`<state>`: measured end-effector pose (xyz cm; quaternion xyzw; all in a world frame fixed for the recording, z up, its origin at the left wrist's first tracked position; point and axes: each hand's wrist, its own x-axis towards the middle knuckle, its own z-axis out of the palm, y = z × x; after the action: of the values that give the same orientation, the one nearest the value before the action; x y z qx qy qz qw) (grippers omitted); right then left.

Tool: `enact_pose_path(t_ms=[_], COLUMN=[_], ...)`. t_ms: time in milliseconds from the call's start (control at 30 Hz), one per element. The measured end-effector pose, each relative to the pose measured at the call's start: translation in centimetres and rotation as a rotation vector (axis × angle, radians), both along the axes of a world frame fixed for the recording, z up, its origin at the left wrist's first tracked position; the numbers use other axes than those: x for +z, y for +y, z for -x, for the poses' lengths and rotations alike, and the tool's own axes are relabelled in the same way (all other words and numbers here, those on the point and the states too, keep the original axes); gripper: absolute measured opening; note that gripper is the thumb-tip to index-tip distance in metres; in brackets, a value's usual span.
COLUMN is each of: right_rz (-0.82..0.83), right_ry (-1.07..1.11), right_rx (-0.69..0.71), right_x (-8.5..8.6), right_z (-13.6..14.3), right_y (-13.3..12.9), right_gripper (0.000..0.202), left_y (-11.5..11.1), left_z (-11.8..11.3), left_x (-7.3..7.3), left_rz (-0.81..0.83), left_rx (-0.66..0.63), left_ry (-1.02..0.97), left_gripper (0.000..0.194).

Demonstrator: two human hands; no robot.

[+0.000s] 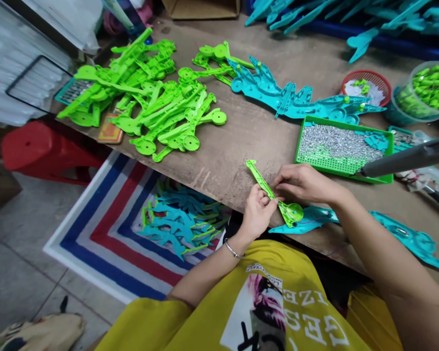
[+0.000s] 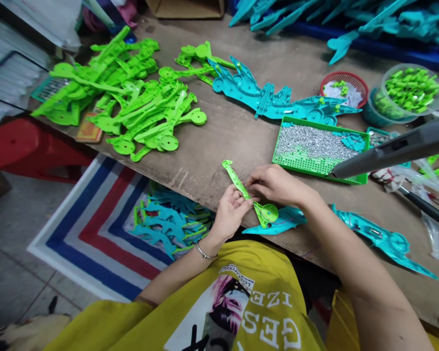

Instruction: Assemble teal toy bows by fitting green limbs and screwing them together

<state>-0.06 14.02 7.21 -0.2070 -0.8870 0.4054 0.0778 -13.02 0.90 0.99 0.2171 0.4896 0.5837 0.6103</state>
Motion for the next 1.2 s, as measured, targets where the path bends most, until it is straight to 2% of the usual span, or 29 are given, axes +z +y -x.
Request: enact_pose_path(t_ms=[300, 500, 700, 900, 1100, 1200], right_rz=[-0.071, -0.068, -0.084, -0.061, -0.084, -0.045], right_ry=[-0.029, -0.069, -0.085, 0.064, 0.026, -0.016], right_rx=[0.089, 0.083, 0.094, -0.005, -0.118, -0.154], right_x=[-1.2, -0.9, -0.3, -0.1, -1.0, -0.9], right_z=[2.7, 3.2, 3.1, 2.9, 3.6, 3.6], right_y=[0.1, 0.0, -0.3, 0.4, 0.8, 0.7], right_gripper=[0.012, 0.018, 0.024, 0.024, 0.025, 0.023], left_y=[0.1, 0.2, 0.9, 1.0, 0.9, 0.8], left_z=[0.0, 0.9, 1.2, 1.0, 1.0, 1.0], left_x=[0.1, 0.5, 0.1, 0.1, 0.3, 0.2], left_rz=[0.008, 0.056, 0.056, 0.075, 0.066, 0.055], left_rx=[0.027, 0.032, 0.082, 0.082, 0.075, 0.073], left_ry=[-0.012, -0.161, -0.142, -0.142, -0.136, -0.145], left_gripper=[0.04, 0.043, 0.038, 0.043, 0.043, 0.042])
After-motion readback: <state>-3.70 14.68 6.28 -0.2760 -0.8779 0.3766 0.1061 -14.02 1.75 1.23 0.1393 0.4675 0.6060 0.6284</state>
